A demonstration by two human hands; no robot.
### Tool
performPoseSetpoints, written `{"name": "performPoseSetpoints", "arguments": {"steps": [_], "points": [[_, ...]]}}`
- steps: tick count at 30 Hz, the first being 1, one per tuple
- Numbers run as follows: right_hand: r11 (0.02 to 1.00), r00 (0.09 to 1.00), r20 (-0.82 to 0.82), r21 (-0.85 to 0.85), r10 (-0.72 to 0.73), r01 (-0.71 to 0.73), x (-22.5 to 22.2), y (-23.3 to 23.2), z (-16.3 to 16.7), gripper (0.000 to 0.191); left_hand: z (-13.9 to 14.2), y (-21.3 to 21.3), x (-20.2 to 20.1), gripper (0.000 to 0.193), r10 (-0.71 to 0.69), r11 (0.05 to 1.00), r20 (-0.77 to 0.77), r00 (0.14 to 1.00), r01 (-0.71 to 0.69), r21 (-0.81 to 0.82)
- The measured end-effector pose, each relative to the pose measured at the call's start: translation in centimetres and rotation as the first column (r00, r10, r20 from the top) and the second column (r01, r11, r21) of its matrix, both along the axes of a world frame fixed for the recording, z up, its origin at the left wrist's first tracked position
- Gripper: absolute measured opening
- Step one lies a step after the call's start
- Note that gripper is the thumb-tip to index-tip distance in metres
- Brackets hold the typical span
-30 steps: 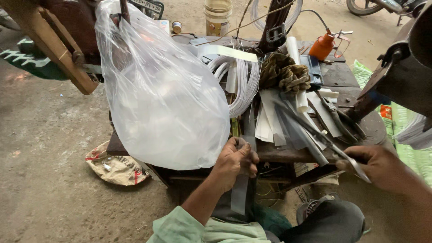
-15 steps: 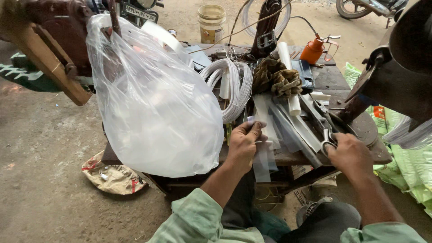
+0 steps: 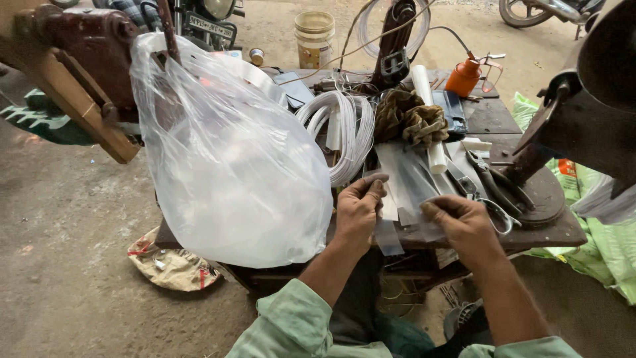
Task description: The person sits on the ground at a street-side workbench and cuts translucent plastic strips into shorter pieces using scissors. They fold and align each strip by hand on their lap, cut it, and place the cut pieces into a hanging plastic bag, repeating with more strips.
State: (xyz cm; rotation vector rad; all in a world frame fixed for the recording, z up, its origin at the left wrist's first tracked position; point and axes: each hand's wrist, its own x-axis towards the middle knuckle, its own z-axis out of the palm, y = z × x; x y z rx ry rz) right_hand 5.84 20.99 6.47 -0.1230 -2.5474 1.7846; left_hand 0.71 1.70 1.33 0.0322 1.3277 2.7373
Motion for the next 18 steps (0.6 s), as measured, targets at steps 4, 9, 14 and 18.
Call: {"name": "performPoseSetpoints", "arguments": {"steps": [4, 9, 14, 18], "points": [[0.919, 0.992, -0.069, 0.374, -0.103, 0.122, -4.2, -0.7, 2.5, 0.030, 0.0, -1.1, 1.2, 0.020, -0.035, 0.994, 0.040, 0.999, 0.030, 0.107], [0.815, 0.904, -0.411, 0.560, 0.119, 0.147, -10.3, -8.4, 6.8, 0.034, 0.6, -2.6, 3.7, 0.019, -0.106, 0.986, 0.106, 0.989, 0.091, 0.137], [0.922, 0.827, -0.431, 0.293, 0.362, -0.252, -16.7, -20.1, 12.0, 0.048, 0.8, -5.3, 4.7, 0.019, -0.163, 0.981, 0.150, 0.975, 0.145, 0.127], [0.842, 0.750, -0.384, 0.234, 0.539, -0.485, -20.8, -26.2, 16.0, 0.071, 0.9, -8.0, 4.1, 0.014, -0.192, 0.980, 0.131, 0.973, 0.183, 0.080]]}}
